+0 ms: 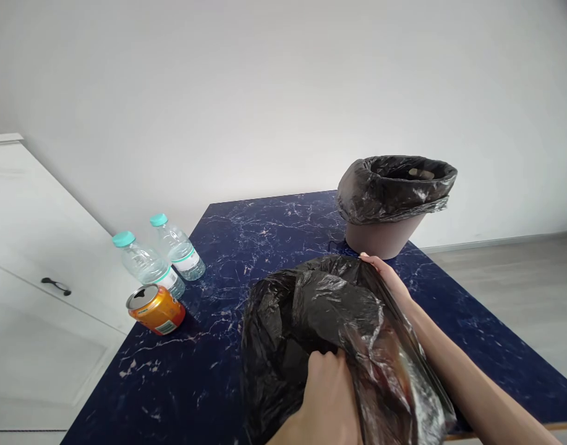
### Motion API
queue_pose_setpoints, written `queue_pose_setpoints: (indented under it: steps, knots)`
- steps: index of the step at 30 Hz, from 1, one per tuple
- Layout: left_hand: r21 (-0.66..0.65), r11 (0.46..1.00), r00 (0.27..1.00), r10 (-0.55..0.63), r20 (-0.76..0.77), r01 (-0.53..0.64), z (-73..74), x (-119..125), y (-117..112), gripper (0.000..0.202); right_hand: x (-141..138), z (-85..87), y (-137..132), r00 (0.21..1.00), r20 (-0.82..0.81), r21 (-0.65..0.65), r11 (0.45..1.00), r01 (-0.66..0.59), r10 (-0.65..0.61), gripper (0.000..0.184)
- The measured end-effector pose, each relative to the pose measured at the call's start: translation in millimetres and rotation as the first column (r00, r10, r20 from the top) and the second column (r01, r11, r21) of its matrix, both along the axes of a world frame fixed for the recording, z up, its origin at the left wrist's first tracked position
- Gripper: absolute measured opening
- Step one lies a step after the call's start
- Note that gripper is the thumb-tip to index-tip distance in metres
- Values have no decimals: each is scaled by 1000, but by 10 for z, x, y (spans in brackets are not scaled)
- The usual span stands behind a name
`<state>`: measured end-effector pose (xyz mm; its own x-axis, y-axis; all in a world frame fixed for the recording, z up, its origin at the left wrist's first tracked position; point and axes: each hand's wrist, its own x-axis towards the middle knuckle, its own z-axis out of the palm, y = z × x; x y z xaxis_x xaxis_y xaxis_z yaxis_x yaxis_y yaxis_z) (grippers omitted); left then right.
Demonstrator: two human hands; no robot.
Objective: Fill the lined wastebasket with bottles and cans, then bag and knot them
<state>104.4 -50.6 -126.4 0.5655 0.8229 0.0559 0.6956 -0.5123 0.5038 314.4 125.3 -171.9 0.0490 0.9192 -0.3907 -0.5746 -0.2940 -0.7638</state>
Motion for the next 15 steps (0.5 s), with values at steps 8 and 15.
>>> queue_pose_setpoints:
  steps: [8,15]
  knots:
    - [83,996,997,-46,64,40,68,93,39,50,-24,62,-29,1000,-14,-33,999,-7,6,11]
    - [100,976,977,-200,79,192,155,28,90,70,-26,45,-36,1000,5,20,999,30,-30,10]
